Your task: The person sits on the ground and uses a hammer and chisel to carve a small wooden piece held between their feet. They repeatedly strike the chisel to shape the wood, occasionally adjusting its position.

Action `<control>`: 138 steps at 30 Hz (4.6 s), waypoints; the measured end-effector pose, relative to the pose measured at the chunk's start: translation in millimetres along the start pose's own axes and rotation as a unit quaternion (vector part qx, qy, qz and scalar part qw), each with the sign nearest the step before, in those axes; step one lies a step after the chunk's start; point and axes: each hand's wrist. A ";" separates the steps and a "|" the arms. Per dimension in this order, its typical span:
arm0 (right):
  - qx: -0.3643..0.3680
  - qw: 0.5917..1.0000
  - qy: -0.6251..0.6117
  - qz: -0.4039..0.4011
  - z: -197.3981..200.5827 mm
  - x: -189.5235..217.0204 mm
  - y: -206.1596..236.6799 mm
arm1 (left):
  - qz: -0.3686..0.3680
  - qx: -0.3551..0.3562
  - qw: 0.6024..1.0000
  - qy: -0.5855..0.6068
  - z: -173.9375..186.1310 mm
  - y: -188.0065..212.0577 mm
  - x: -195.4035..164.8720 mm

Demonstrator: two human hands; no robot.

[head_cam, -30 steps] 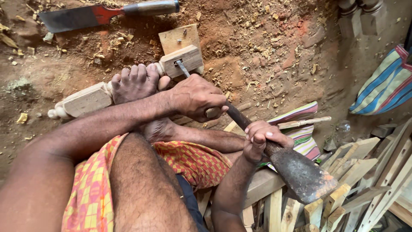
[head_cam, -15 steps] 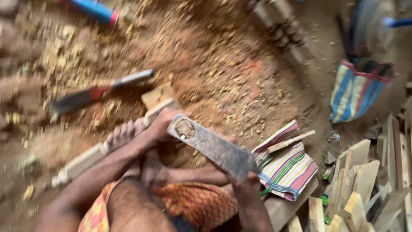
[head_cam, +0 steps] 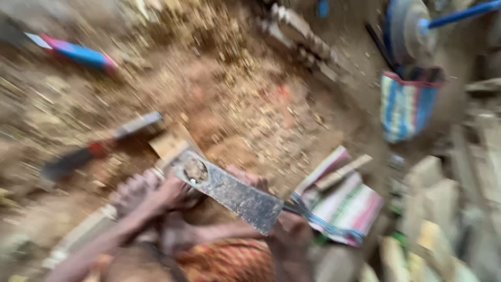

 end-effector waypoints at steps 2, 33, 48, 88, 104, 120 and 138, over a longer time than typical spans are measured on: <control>-0.040 0.998 -0.054 -0.004 -0.8 -2.1 4.7 | -0.051 0.047 0.997 0.038 -5.9 7.2 -5.5; -0.282 0.880 -0.380 0.037 19.4 0.7 22.4 | -0.015 -0.146 0.971 0.189 54.1 -58.3 -52.7; -0.018 0.999 -0.047 -0.008 27.7 -6.4 1.3 | -0.002 -0.170 0.934 0.315 38.0 -56.0 -20.2; -0.253 0.873 -0.417 -0.022 10.1 -11.5 7.6 | 0.144 -0.100 0.973 0.148 50.8 -69.9 -5.6; -0.322 0.857 -0.402 0.011 25.9 -10.1 13.0 | 0.025 -0.101 0.977 0.187 44.7 -64.6 -48.1; -0.310 0.864 -0.397 0.018 25.0 -3.2 11.5 | 0.043 -0.082 0.977 0.194 55.5 -68.7 -51.6; 0.070 0.993 0.087 0.027 19.6 -20.8 -13.2 | 0.176 -0.036 0.938 0.297 20.4 -63.0 -0.2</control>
Point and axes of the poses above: each hand's wrist, its own y-axis away from the middle knuckle, its own z-axis out of the back of the hand, x = y × z, and after that the axes turned 6 degrees about x, right-handed
